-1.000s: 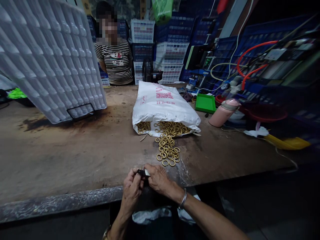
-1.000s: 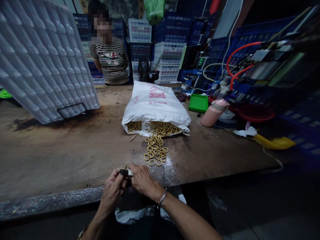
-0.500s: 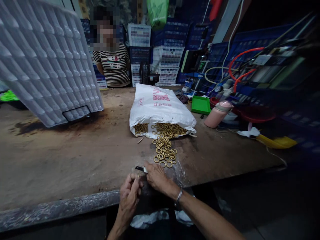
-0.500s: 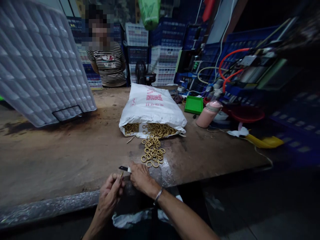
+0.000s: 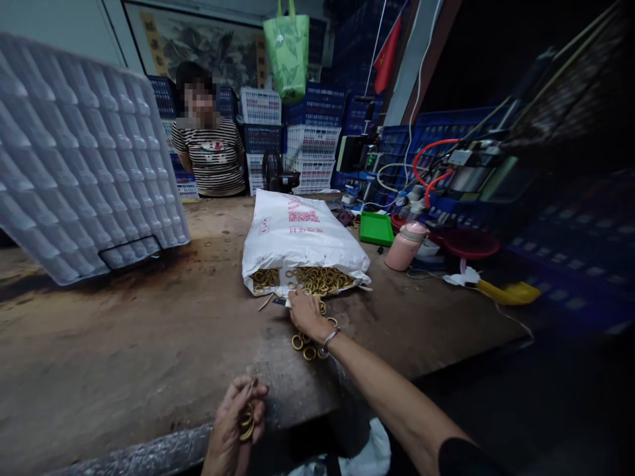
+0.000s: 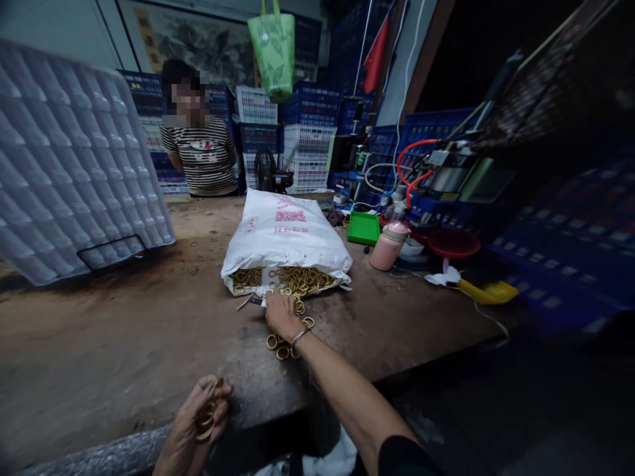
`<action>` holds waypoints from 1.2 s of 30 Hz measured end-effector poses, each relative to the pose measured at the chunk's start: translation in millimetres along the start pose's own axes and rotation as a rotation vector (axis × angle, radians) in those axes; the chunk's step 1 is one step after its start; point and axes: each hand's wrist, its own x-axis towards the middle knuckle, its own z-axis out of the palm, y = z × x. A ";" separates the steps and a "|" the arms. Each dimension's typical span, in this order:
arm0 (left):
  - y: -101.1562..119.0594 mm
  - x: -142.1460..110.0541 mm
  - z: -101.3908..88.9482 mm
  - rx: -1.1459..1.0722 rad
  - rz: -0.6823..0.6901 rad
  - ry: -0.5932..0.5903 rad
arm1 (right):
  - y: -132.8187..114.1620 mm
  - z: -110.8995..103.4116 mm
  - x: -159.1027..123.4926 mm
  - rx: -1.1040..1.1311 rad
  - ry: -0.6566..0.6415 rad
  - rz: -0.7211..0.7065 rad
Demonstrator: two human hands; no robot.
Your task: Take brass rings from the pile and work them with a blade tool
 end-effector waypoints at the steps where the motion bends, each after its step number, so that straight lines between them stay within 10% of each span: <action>1: 0.7 0.1 0.2 -0.019 0.001 -0.004 | 0.9 1.5 4.5 -0.002 -0.002 -0.001; 20: 2.0 10.9 -7.8 -0.238 -0.013 -0.017 | -25.1 2.0 -9.4 0.098 -0.060 -0.190; 36: -11.5 10.2 0.4 0.307 0.291 0.079 | -57.6 -0.2 -88.1 0.964 -0.065 -0.209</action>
